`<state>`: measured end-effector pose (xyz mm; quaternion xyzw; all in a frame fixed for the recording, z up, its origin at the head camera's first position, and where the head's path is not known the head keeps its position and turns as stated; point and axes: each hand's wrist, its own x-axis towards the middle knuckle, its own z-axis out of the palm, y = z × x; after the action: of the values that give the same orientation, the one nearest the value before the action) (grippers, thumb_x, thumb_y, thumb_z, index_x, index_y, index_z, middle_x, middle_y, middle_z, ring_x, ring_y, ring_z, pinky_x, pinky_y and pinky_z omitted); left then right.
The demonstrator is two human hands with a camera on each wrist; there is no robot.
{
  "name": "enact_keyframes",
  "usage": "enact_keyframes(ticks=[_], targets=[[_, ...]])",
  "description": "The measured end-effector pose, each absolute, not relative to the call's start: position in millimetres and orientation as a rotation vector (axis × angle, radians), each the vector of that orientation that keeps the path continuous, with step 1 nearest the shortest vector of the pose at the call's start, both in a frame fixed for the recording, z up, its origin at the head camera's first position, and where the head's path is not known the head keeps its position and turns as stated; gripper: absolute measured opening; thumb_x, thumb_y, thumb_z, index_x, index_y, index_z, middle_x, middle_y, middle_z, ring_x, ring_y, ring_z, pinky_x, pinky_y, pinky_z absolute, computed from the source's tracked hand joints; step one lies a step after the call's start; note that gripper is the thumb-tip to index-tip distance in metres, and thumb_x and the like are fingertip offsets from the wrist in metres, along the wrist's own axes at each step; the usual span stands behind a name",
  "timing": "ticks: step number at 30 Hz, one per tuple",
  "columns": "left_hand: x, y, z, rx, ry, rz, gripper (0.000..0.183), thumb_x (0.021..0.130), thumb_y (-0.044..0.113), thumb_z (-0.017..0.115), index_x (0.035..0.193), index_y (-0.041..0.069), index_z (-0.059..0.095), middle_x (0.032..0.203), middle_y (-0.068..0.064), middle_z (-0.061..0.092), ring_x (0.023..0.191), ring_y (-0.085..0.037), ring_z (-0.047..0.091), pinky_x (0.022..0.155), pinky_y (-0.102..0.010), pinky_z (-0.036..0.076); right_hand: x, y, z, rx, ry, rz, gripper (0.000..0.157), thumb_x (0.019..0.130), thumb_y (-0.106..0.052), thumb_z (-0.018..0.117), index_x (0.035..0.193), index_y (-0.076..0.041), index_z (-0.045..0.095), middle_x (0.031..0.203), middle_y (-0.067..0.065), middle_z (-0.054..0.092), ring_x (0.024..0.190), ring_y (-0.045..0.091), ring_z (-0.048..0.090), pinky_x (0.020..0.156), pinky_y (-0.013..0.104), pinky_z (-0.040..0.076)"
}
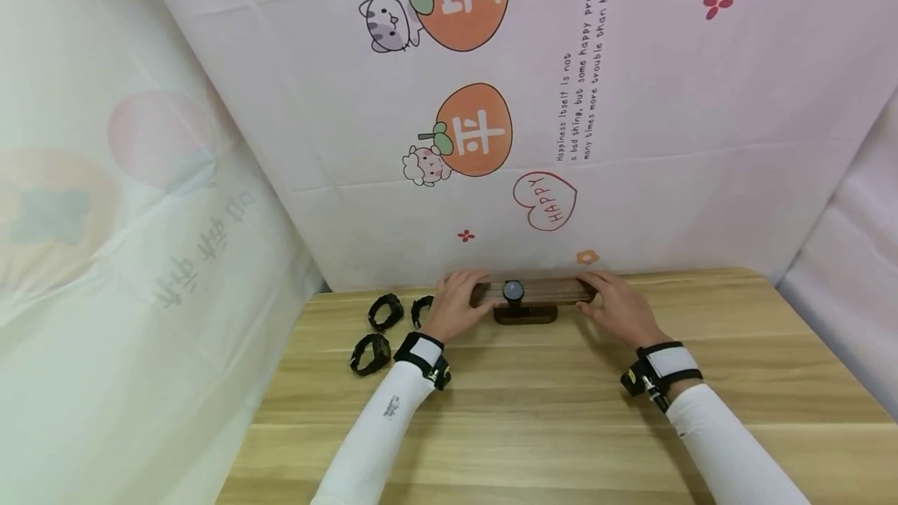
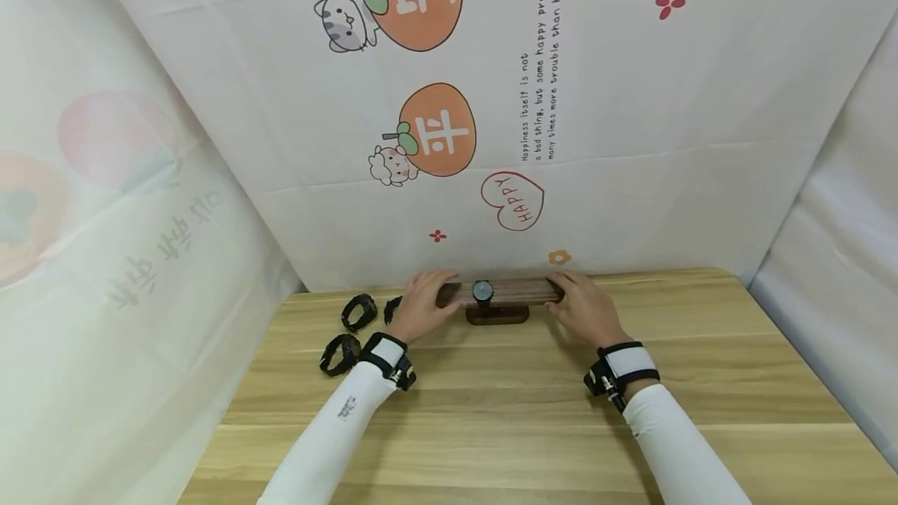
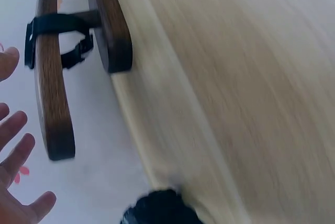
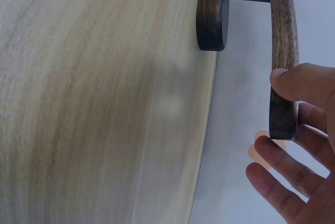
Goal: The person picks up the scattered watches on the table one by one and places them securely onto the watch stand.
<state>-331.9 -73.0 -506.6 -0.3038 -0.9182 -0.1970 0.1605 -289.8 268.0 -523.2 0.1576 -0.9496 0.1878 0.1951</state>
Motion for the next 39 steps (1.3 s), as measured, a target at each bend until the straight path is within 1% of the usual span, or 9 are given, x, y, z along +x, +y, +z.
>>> enact_keyframes(ticks=[4, 12, 15, 18, 23, 26, 31, 36, 39], targets=[[-332, -87, -504, -0.840, -2.621, -0.541, 0.057, 0.099, 0.040, 0.078, 0.147, 0.015, 0.062, 0.149, -0.006, 0.064, 0.140, -0.029, 0.056, 0.122, -0.059, 0.040, -290, 267, -523, 0.445, -2.658, 0.527, 0.059, 0.090, -0.020, 0.085, 0.142, -0.001, 0.065, 0.142, 0.026, 0.064, 0.127, 0.048, 0.064, 0.093, 0.063, 0.059], [-330, -107, -504, -0.760, -2.650, -0.485, 0.054, 0.097, 0.036, 0.080, 0.143, 0.012, 0.065, 0.146, -0.009, 0.065, 0.139, -0.031, 0.057, 0.114, -0.060, 0.044, -288, 268, -521, 0.442, -2.675, 0.519, 0.058, 0.091, -0.020, 0.084, 0.143, -0.001, 0.064, 0.142, 0.026, 0.064, 0.128, 0.048, 0.063, 0.094, 0.063, 0.059], [-330, -113, -506, -0.733, -2.669, -0.479, 0.055, 0.095, 0.035, 0.082, 0.142, 0.012, 0.066, 0.146, -0.010, 0.065, 0.138, -0.031, 0.057, 0.113, -0.060, 0.045, -288, 268, -521, 0.447, -2.673, 0.518, 0.058, 0.091, -0.019, 0.084, 0.143, -0.001, 0.064, 0.142, 0.026, 0.064, 0.127, 0.048, 0.064, 0.095, 0.063, 0.059], [-329, -120, -510, -0.722, -2.679, -0.444, 0.053, 0.095, 0.037, 0.082, 0.141, 0.013, 0.066, 0.144, -0.008, 0.066, 0.137, -0.030, 0.058, 0.112, -0.058, 0.046, -289, 269, -523, 0.448, -2.664, 0.521, 0.058, 0.091, -0.019, 0.085, 0.142, -0.001, 0.065, 0.141, 0.026, 0.065, 0.127, 0.048, 0.064, 0.094, 0.063, 0.059], [-327, -128, -512, -0.701, -2.684, -0.356, 0.051, 0.095, 0.038, 0.081, 0.137, 0.012, 0.068, 0.141, -0.009, 0.067, 0.133, -0.030, 0.060, 0.107, -0.056, 0.050, -291, 270, -525, 0.448, -2.651, 0.530, 0.059, 0.089, -0.019, 0.085, 0.142, -0.001, 0.065, 0.141, 0.026, 0.065, 0.126, 0.048, 0.064, 0.093, 0.064, 0.059], [-326, -131, -513, -0.670, -2.701, -0.346, 0.049, 0.094, 0.035, 0.083, 0.135, 0.012, 0.068, 0.139, -0.010, 0.068, 0.131, -0.032, 0.061, 0.106, -0.058, 0.051, -292, 270, -526, 0.445, -2.656, 0.534, 0.059, 0.090, -0.020, 0.084, 0.142, -0.001, 0.064, 0.141, 0.026, 0.064, 0.127, 0.048, 0.063, 0.095, 0.064, 0.059], [-325, -137, -515, -0.621, -2.761, -0.363, 0.049, 0.093, 0.032, 0.084, 0.135, 0.011, 0.068, 0.141, -0.012, 0.066, 0.133, -0.034, 0.060, 0.107, -0.060, 0.050, -292, 271, -526, 0.442, -2.666, 0.527, 0.058, 0.092, -0.022, 0.083, 0.143, -0.002, 0.064, 0.142, 0.026, 0.064, 0.128, 0.048, 0.063, 0.095, 0.064, 0.058], [-326, -143, -521, -0.583, -2.789, -0.332, 0.052, 0.093, 0.035, 0.084, 0.136, 0.011, 0.067, 0.142, -0.011, 0.065, 0.133, -0.033, 0.060, 0.104, -0.061, 0.051, -292, 271, -527, 0.442, -2.670, 0.528, 0.058, 0.092, -0.022, 0.082, 0.143, -0.002, 0.064, 0.142, 0.026, 0.064, 0.128, 0.049, 0.063, 0.096, 0.065, 0.058], [-327, -146, -523, -0.555, -2.809, -0.296, 0.056, 0.093, 0.037, 0.085, 0.139, 0.011, 0.066, 0.144, -0.011, 0.065, 0.134, -0.032, 0.060, 0.104, -0.060, 0.051, -292, 271, -527, 0.441, -2.665, 0.529, 0.058, 0.092, -0.023, 0.082, 0.143, -0.002, 0.064, 0.142, 0.026, 0.064, 0.127, 0.048, 0.063, 0.096, 0.064, 0.058]])
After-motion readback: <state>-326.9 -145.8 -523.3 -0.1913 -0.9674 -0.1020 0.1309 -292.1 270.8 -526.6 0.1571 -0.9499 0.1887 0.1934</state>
